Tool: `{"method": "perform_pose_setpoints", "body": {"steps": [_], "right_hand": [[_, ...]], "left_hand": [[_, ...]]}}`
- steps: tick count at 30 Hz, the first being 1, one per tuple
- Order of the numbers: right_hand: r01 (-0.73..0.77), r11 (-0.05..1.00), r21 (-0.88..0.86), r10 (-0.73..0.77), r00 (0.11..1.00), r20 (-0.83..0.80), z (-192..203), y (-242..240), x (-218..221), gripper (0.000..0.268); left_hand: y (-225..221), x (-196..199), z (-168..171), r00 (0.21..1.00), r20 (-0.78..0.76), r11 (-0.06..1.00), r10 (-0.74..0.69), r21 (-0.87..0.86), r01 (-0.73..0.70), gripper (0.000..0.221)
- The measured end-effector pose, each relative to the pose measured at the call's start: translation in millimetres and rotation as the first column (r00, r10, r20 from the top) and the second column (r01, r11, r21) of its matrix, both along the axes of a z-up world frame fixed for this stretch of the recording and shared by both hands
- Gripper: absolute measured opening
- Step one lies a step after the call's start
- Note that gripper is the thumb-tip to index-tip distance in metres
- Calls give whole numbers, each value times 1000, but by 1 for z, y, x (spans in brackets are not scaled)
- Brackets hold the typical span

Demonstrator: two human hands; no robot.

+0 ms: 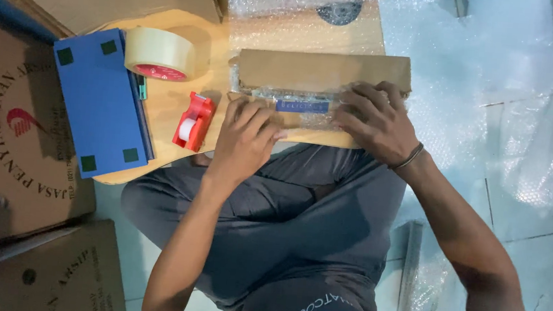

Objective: Wrapping a small cardboard box with bubble wrap and securing it with adhesive tape

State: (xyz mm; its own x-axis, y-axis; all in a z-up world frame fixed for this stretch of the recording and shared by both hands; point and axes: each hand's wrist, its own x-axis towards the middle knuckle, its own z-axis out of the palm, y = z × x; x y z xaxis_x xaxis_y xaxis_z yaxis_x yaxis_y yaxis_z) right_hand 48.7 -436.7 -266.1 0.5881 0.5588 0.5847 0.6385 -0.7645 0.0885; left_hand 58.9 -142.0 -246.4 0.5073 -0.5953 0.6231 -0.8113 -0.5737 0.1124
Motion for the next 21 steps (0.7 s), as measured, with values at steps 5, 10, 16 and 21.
{"method": "perform_pose_setpoints", "body": {"steps": [5, 10, 16, 21], "right_hand": [[-89, 989, -119, 90, 996, 3, -6, -9, 2, 10], [-102, 981, -162, 80, 987, -139, 17, -27, -6, 23], [48, 920, -389, -144, 964, -222, 46, -57, -30, 20], [91, 946, -310, -225, 875, -429, 57, -67, -45, 35]], "left_hand": [[-4, 18, -18, 992, -120, 999, 32, 28, -29, 15], [-5, 30, -5, 956, -286, 997, 62, 61, -47, 20], [-7, 34, -1, 921, -378, 991, 96, 126, -52, 19], [-9, 32, 6, 894, -436, 986, 100, 165, -30, 18]]}}
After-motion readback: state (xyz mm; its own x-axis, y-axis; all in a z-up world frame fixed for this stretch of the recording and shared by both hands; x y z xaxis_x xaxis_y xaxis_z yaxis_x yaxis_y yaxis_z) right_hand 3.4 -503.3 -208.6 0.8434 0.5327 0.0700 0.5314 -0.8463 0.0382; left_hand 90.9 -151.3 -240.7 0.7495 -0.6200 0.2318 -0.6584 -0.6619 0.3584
